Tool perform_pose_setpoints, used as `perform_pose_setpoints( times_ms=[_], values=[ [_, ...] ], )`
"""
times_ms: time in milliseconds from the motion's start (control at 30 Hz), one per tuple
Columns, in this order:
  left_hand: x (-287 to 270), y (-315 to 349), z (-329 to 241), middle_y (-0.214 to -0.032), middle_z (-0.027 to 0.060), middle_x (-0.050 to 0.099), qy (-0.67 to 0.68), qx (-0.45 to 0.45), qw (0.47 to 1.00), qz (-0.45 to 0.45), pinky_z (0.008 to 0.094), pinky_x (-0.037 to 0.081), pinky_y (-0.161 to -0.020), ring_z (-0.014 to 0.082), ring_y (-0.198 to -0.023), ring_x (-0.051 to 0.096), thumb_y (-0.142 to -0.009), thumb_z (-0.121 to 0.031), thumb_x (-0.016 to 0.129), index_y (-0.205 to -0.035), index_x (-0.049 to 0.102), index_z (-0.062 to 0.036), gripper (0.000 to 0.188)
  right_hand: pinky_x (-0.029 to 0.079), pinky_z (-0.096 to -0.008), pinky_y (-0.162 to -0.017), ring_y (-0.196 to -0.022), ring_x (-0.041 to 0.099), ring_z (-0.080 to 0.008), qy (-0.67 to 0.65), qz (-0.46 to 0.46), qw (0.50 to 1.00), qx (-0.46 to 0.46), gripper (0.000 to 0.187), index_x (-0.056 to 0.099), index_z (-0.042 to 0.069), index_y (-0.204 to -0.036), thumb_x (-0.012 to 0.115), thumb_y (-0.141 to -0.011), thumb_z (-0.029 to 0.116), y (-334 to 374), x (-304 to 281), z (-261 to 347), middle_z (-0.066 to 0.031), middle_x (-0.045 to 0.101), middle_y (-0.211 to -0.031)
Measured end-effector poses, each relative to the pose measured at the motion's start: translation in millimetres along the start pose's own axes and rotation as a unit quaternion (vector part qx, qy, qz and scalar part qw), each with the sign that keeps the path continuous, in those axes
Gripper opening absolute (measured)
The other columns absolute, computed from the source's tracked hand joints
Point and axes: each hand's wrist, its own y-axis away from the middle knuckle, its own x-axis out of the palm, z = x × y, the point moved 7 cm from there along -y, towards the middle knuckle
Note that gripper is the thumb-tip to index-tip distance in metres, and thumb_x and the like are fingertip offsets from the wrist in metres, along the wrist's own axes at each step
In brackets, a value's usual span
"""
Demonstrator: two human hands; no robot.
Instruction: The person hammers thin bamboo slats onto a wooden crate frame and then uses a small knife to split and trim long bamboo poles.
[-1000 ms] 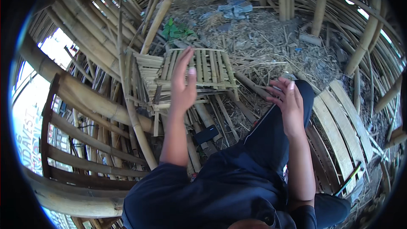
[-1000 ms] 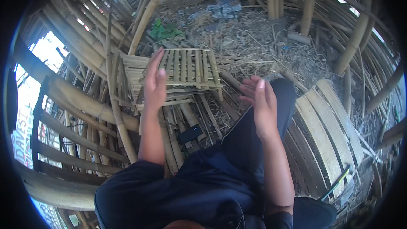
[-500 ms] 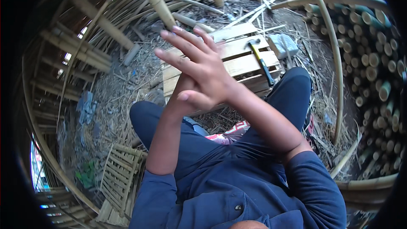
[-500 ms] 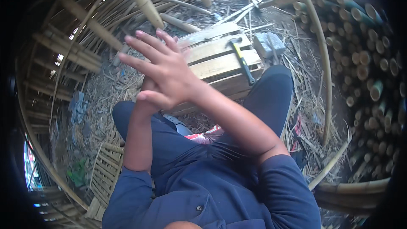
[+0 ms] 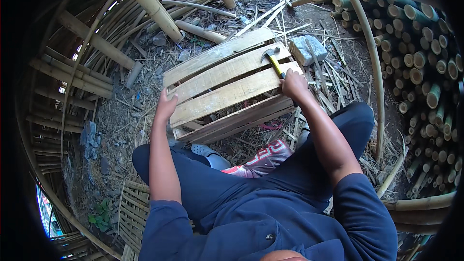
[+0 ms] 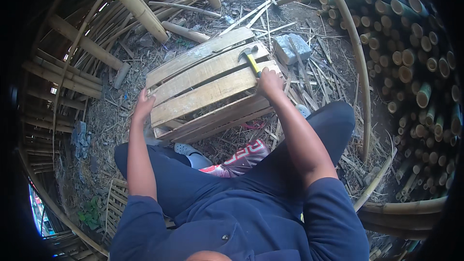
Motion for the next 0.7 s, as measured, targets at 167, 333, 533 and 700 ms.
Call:
perform_pose_setpoints(
  times_ms=[167, 333, 533, 700],
  values=[
    [6, -23, 136, -0.158, 0.025, 0.04, 0.038, -0.236, 0.971, 0.019, 0.0401, 0.03, -0.119, 0.0319, -0.148, 0.037, -0.097, -0.046, 0.058, -0.155, 0.035, 0.0017, 0.078, 0.058, -0.048, -0.087, -0.104, 0.069, -0.0416, 0.073, -0.072, 0.993, 0.05, 0.031, 0.056, -0.007, -0.116, 0.06, -0.092, 0.014, -17, 16, -32, -0.0298, 0.064, -0.115],
    [38, 7, 198, -0.147, 0.0143, 0.056, 0.321, -0.264, 0.905, 0.086, 0.0415, 0.044, -0.108, 0.0288, -0.131, 0.056, -0.093, -0.064, 0.058, -0.146, 0.052, -0.0061, 0.079, 0.058, -0.0485, -0.079, -0.09, 0.073, -0.0408, 0.008, -0.069, 0.994, 0.086, 0.036, 0.07, -0.002, -0.099, 0.064, -0.097, 0.033, -27, -15, -13, -0.024, 0.074, -0.094],
    [62, 21, 152, -0.129, 0.0141, 0.067, 0.461, -0.27, 0.835, 0.13, 0.0459, 0.052, -0.098, 0.0295, -0.115, 0.064, -0.088, -0.058, 0.069, -0.135, 0.06, -0.0079, 0.069, 0.053, -0.053, -0.084, -0.101, 0.068, -0.0473, 0.04, -0.129, 0.985, 0.109, 0.063, 0.072, -0.002, -0.1, 0.056, -0.097, 0.058, -54, -8, -64, -0.0291, 0.071, -0.104],
    [68, 26, 143, -0.123, 0.0172, 0.068, 0.505, -0.286, 0.801, 0.147, 0.0496, 0.053, -0.096, 0.0318, -0.111, 0.065, -0.084, -0.051, 0.076, -0.131, 0.061, -0.006, 0.067, 0.054, -0.0506, -0.081, -0.092, 0.071, -0.0443, -0.043, -0.131, 0.982, 0.132, 0.073, 0.074, -0.004, -0.09, 0.066, -0.086, 0.069, -68, -4, -65, -0.0283, 0.072, -0.094]
  ],
)
